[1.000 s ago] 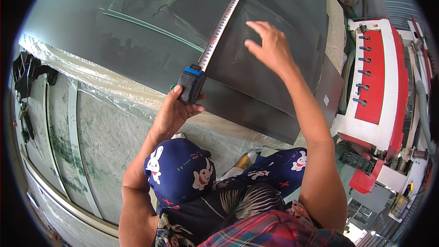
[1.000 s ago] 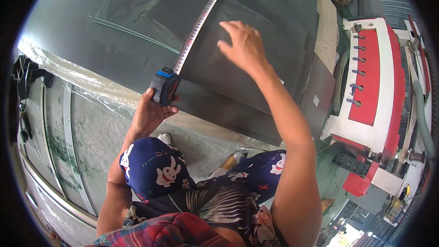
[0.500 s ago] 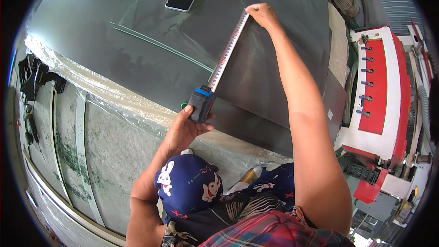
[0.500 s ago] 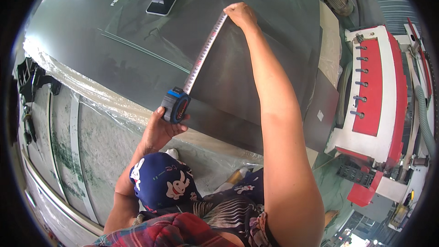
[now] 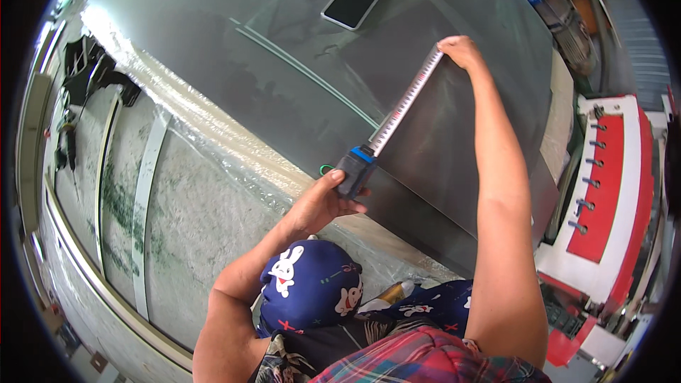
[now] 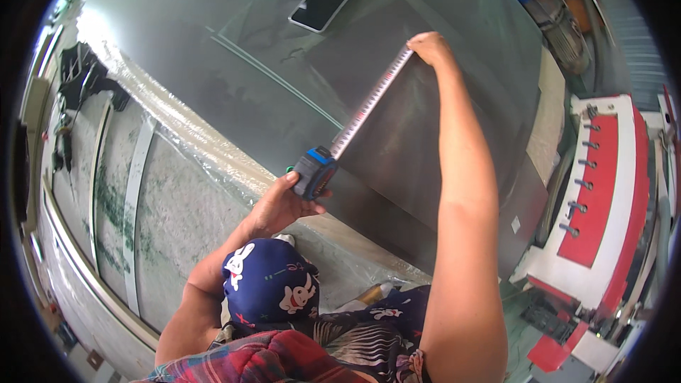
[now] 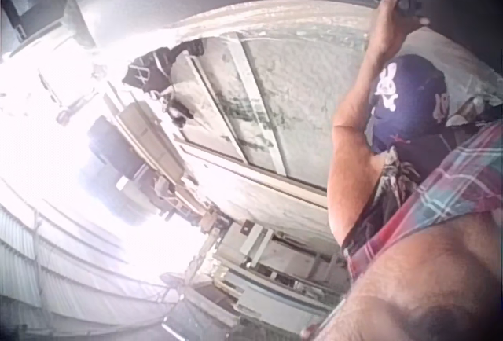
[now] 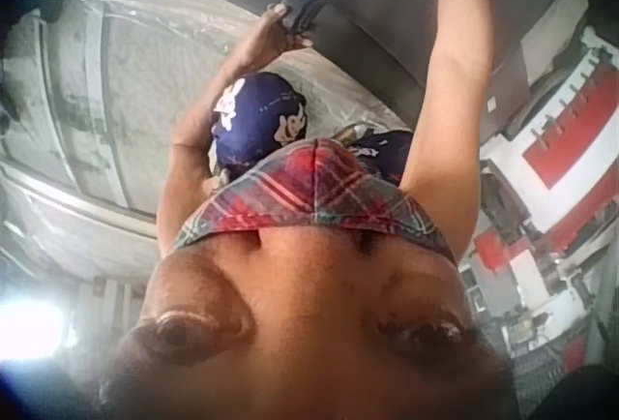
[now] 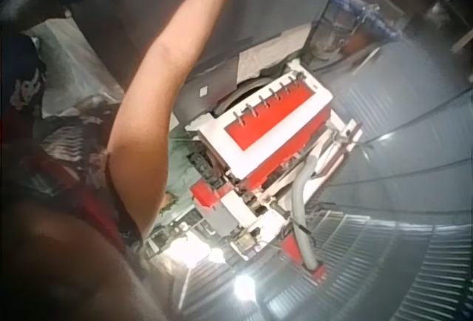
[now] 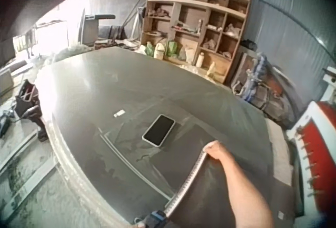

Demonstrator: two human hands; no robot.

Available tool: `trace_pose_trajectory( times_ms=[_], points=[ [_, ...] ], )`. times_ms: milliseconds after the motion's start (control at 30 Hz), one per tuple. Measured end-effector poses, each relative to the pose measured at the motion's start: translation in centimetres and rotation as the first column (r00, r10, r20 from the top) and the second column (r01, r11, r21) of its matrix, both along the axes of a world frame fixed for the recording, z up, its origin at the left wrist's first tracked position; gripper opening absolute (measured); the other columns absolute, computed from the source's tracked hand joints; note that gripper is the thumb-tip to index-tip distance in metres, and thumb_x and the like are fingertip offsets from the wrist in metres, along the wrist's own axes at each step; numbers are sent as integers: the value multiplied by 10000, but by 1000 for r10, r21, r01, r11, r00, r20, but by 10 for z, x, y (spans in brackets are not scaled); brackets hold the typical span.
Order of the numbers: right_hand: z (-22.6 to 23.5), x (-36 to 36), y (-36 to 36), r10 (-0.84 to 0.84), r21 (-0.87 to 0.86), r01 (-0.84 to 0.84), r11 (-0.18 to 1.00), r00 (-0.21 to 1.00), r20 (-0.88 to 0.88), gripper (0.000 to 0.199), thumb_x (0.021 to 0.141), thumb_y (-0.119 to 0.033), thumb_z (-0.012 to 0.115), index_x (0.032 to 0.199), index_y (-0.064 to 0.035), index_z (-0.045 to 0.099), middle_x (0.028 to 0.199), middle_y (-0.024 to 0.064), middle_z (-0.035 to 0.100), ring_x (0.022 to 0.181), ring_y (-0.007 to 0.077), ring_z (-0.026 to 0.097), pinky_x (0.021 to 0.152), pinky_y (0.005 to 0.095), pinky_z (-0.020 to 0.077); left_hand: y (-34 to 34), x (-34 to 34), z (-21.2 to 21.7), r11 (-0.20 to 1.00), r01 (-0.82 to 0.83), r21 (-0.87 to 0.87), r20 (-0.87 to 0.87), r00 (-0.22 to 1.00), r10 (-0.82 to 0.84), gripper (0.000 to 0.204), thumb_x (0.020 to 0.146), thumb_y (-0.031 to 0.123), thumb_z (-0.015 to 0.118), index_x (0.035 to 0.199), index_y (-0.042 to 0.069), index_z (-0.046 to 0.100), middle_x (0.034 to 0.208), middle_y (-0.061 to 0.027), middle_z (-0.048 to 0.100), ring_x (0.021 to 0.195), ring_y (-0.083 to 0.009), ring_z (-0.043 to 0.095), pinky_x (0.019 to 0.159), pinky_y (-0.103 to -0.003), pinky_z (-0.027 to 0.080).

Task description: Measuring a gray rectangular panel using a tape measure in a manufacturing setting.

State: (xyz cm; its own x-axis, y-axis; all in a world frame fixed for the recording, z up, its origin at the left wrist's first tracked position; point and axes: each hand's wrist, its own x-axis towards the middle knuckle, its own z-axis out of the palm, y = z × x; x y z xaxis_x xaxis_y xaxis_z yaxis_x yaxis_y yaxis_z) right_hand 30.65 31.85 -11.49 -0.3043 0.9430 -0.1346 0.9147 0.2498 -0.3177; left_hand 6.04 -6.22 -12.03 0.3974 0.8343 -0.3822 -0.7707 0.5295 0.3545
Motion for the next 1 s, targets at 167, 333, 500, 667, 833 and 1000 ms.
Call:
trace_pose_trajectory(
  times_ms=[167,333,500,667,833,1000],
  points=[
    [-14,3,-4,-151,-201,78,977,912,-380,178,793,-127,648,919,-8,689,824,23,666,773,102,585,736,234,440,-4,-4,-2,1000,29,4,-21,999,-28,512,906,459,501,1241,73,473,1106,-98,568,973,-218,602,890,-394,472],
    [-15,6,-4,-255,-320,105,941,843,-474,180,795,-120,649,938,-19,688,831,16,658,778,103,581,740,228,434,-5,-5,-4,997,71,33,-9,997,-70,497,906,471,497,1220,85,490,1091,-91,567,945,-214,607,889,-391,472],
    [-21,5,1,-269,-318,107,942,809,-523,159,784,-93,656,916,-12,691,828,26,661,778,103,576,742,233,431,-7,-5,-11,998,47,46,-13,999,-47,589,909,476,479,1313,52,414,1182,-100,535,1023,-233,563,897,-399,472],
    [-20,15,5,-317,-339,153,928,803,-505,184,789,-87,651,954,-14,687,847,30,664,790,111,596,741,237,444,-5,-7,-10,994,100,33,0,995,-100,564,898,497,491,1286,91,441,1108,-121,561,891,-235,619,874,-388,472],
    [-24,11,10,-294,-327,162,931,864,-408,212,809,-93,622,997,-11,676,902,29,663,841,116,594,793,225,424,-5,-7,-14,998,68,19,2,998,-68,538,898,508,484,1244,97,465,1070,-123,573,820,-233,638,865,-378,473],
    [-24,17,18,-142,-230,65,971,931,-337,221,824,-76,589,1014,-14,683,930,39,670,878,119,597,824,233,422,-6,-3,-18,997,76,30,29,997,-77,516,898,502,485,1212,91,484,1041,-116,582,821,-232,641,851,-355,484]
  ],
)
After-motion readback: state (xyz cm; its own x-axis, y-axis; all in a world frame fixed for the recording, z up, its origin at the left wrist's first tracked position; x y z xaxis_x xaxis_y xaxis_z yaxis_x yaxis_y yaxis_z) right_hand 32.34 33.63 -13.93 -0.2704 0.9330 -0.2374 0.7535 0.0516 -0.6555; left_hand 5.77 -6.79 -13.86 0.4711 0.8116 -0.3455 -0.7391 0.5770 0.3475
